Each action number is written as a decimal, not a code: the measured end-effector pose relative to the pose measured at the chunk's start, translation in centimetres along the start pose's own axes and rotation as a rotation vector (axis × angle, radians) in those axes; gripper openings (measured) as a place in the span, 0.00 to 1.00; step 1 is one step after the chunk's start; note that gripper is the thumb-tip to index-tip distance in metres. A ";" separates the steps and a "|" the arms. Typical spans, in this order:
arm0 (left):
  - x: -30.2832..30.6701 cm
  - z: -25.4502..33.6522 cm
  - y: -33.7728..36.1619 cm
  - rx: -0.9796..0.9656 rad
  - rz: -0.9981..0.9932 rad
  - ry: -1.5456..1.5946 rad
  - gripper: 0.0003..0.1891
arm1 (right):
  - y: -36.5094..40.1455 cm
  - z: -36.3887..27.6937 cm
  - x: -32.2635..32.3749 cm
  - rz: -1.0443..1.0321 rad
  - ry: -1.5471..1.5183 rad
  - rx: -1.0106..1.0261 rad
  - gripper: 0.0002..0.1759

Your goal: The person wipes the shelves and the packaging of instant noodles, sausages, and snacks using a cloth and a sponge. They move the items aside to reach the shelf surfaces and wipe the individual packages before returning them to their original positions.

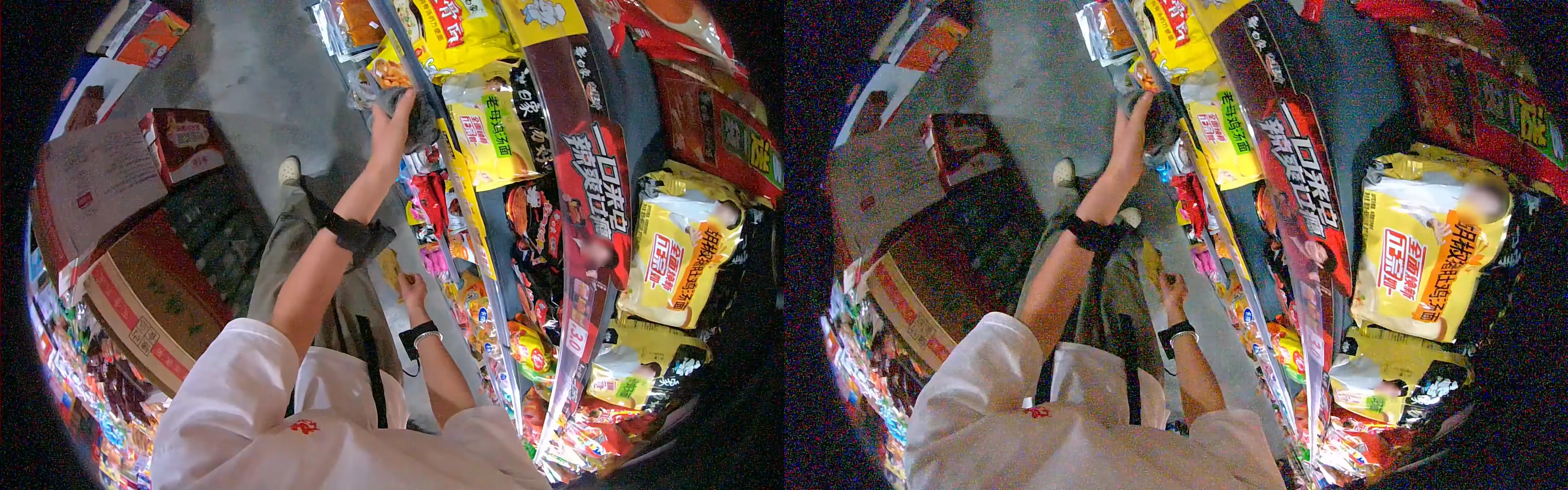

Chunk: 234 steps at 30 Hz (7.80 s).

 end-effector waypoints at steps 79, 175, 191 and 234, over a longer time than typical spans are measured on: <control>-0.2 20.5 -25.3 -0.301 -0.082 -1.047 0.24 | -3.7 -16.3 -3.0 -0.015 0.069 -0.184 0.23; -4.7 10.2 35.5 0.559 -0.947 -0.444 0.15 | 22.0 -15.5 22.0 -0.499 -1.748 0.241 0.25; -4.5 12.4 28.3 0.076 -0.898 -0.992 0.16 | 20.1 -20.3 28.9 -0.134 -1.998 0.173 0.20; -2.2 13.3 23.0 -0.061 -0.882 -1.075 0.16 | 21.3 -4.3 31.5 0.940 -1.584 0.171 0.23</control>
Point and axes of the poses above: each hand's wrist, its own y-axis away from the middle knuckle, its own x-axis out of the back of the hand, z = x × y, the point moved 7 cm from there along -y, towards the middle knuckle
